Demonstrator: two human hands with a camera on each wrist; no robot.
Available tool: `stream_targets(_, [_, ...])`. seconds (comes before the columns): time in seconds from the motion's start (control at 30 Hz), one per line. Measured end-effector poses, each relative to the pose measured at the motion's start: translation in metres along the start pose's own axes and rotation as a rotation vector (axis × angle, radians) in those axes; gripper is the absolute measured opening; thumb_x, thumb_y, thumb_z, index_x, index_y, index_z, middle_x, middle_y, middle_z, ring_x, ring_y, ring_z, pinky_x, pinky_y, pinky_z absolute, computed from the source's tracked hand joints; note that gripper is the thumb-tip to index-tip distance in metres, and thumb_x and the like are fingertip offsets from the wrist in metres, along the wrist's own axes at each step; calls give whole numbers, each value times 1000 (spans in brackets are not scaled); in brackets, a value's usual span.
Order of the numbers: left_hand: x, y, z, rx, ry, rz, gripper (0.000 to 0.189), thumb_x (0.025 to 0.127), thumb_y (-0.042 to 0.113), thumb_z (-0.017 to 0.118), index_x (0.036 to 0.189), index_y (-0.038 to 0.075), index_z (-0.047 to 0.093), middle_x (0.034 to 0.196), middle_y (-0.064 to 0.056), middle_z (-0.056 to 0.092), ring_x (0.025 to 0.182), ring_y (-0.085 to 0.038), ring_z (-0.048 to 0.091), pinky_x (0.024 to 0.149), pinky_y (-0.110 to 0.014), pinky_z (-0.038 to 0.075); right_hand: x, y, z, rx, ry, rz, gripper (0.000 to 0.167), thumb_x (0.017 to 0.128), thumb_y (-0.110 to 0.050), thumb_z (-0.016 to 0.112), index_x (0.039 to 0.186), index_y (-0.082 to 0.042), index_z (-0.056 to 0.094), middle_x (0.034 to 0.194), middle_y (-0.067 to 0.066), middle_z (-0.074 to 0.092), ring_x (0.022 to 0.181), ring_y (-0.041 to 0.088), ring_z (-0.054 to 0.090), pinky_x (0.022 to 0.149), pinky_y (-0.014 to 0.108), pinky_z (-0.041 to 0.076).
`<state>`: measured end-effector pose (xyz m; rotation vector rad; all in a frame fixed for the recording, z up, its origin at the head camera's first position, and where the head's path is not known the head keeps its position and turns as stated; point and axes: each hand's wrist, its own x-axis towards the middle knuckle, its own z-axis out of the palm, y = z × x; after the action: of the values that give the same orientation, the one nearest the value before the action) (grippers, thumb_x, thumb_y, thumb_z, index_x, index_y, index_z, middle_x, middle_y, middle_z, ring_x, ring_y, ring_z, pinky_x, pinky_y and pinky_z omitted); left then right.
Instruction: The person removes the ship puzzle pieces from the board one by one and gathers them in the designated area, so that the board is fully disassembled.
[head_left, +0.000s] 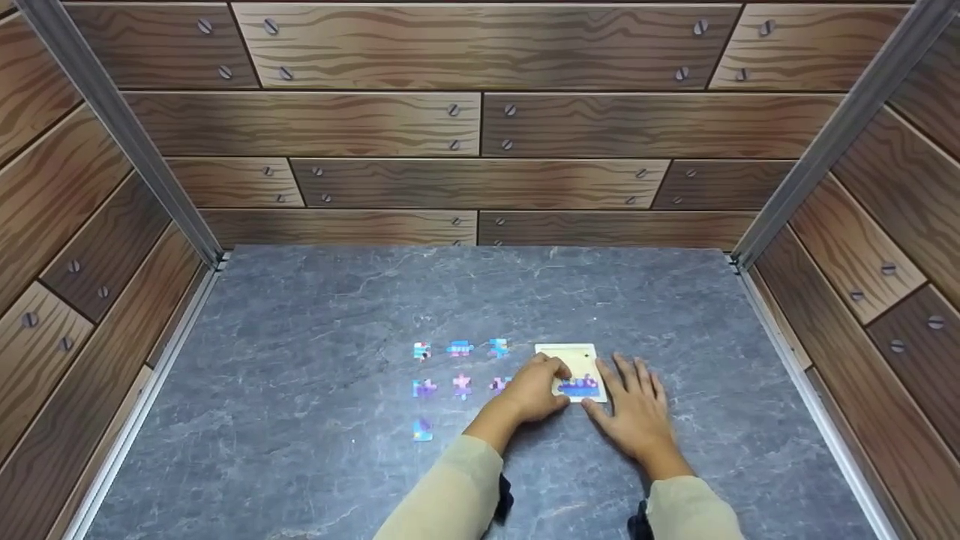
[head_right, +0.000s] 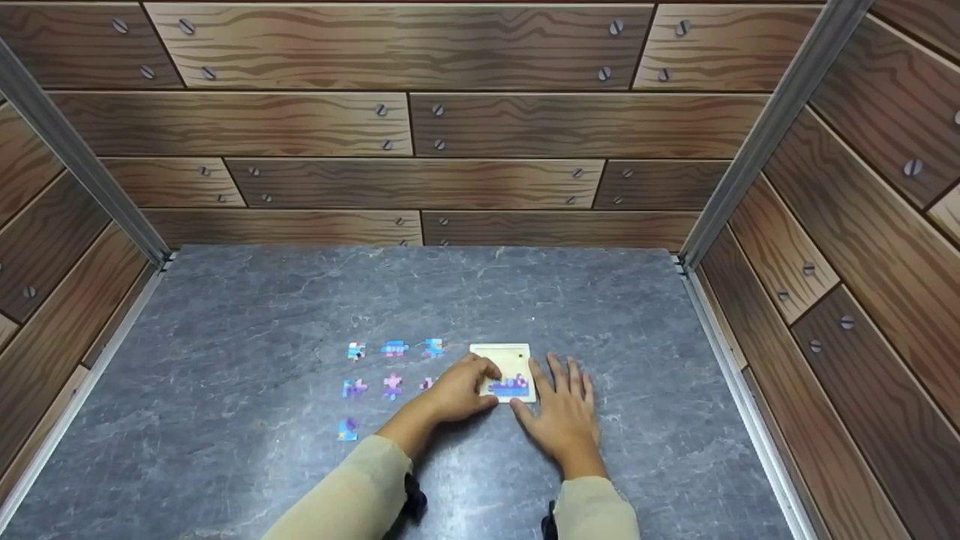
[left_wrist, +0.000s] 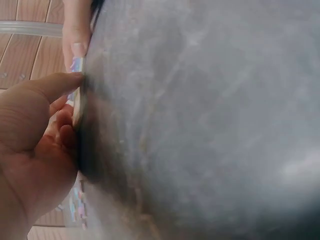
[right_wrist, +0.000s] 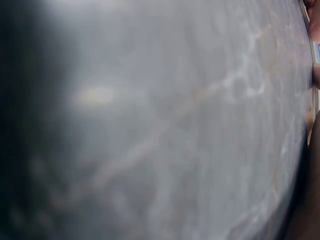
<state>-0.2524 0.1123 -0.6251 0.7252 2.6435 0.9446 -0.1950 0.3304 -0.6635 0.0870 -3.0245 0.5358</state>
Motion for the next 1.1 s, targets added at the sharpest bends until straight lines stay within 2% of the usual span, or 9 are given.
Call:
stream_targets(0.17, [3, 5, -6, 41, -62, 10, 42, 95, 13, 79, 135, 16, 65, 123, -4, 68, 112, -17, 66, 106, -29, 53, -2, -2, 0, -11, 16, -4, 82, 101, -62, 64, 168, -22, 41, 176, 18, 34, 165, 50, 21, 131, 72, 12])
stream_targets(0.37, [4, 10, -7, 69, -114, -37, 45, 98, 12, 76, 141, 20, 67, 126, -5, 68, 113, -18, 68, 105, -30, 55, -3, -4, 1, -8, 23, -10, 81, 100, -61, 65, 168, -22, 42, 176, 17, 35, 165, 50, 22, 131, 73, 14])
stream_targets(0.7, [3, 9, -4, -8, -65, -33, 40, 93, 5, 77, 131, 20, 77, 125, -7, 67, 110, -18, 67, 101, -29, 55, -2, -3, 0, -21, 33, -16, 81, 100, -61, 65, 167, -22, 42, 175, 17, 37, 165, 50, 24, 131, 73, 16])
stream_targets(0.9, [3, 7, 1, -38, -19, -1, 42, 90, -1, 74, 128, 18, 76, 121, -7, 70, 109, -18, 68, 99, -28, 55, -2, -2, 1, -13, 38, -12, 80, 100, -61, 65, 167, -22, 43, 175, 17, 37, 164, 50, 24, 130, 73, 16])
stream_targets(1.1, [4, 10, 2, -26, -16, 11, 46, 93, -4, 67, 132, 21, 73, 122, -8, 71, 111, -20, 69, 100, -29, 55, 0, 0, 0, -25, 28, -11, 81, 101, -62, 63, 167, -22, 43, 176, 17, 36, 165, 51, 23, 131, 73, 16])
